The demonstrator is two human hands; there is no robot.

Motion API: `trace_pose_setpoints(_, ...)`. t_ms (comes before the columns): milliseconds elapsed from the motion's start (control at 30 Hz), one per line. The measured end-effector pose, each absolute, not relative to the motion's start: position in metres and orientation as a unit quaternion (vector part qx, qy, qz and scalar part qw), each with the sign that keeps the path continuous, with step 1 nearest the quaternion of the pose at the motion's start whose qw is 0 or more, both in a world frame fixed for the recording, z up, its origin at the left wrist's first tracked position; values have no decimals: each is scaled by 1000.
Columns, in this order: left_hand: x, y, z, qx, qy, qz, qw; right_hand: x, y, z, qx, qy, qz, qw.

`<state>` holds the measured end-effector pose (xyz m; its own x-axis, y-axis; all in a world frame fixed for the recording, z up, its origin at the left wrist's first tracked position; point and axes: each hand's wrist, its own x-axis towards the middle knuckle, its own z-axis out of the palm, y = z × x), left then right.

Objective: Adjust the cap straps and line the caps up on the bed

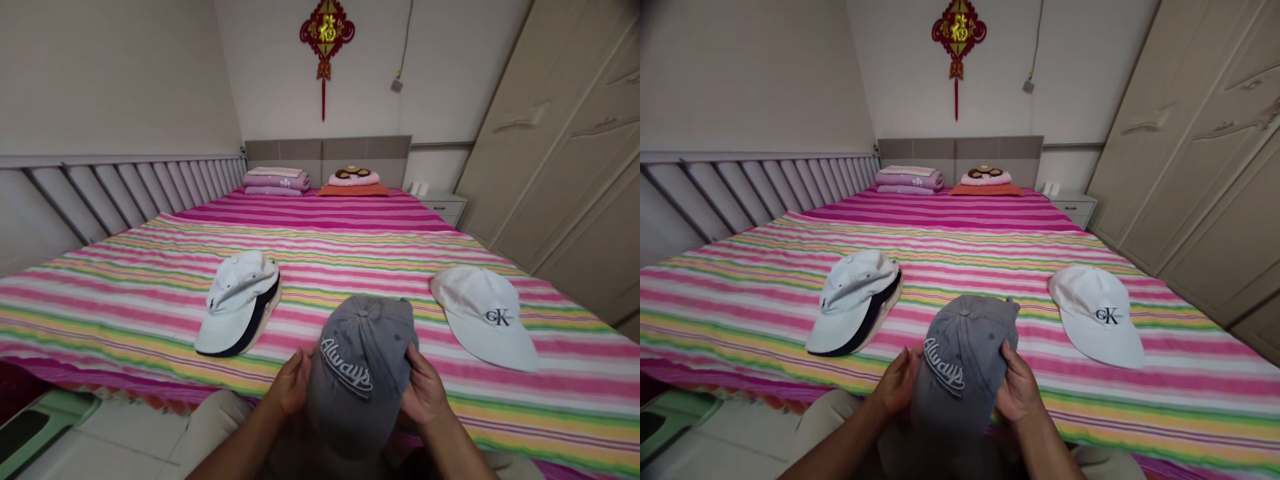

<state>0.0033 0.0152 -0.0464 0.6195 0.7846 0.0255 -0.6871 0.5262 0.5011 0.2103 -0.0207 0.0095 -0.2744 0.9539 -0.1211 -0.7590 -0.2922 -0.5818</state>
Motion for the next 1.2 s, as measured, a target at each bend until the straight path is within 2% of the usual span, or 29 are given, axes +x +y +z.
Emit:
trace_pose_setpoints(433,10,37,-28,235,86,320,914,217,-29,2,-284,-277,718,573)
trace_pose_setpoints(700,2,33,-6,229,130,360,895,221,-31,-5,-295,-266,687,608)
trace_pose_setpoints(1000,0,24,3,312,72,350,880,221,-36,-9,-309,-251,697,596)
trace_pose_setpoints(1200,-1,22,9,306,117,353,876,221,-39,0,-300,-292,704,574)
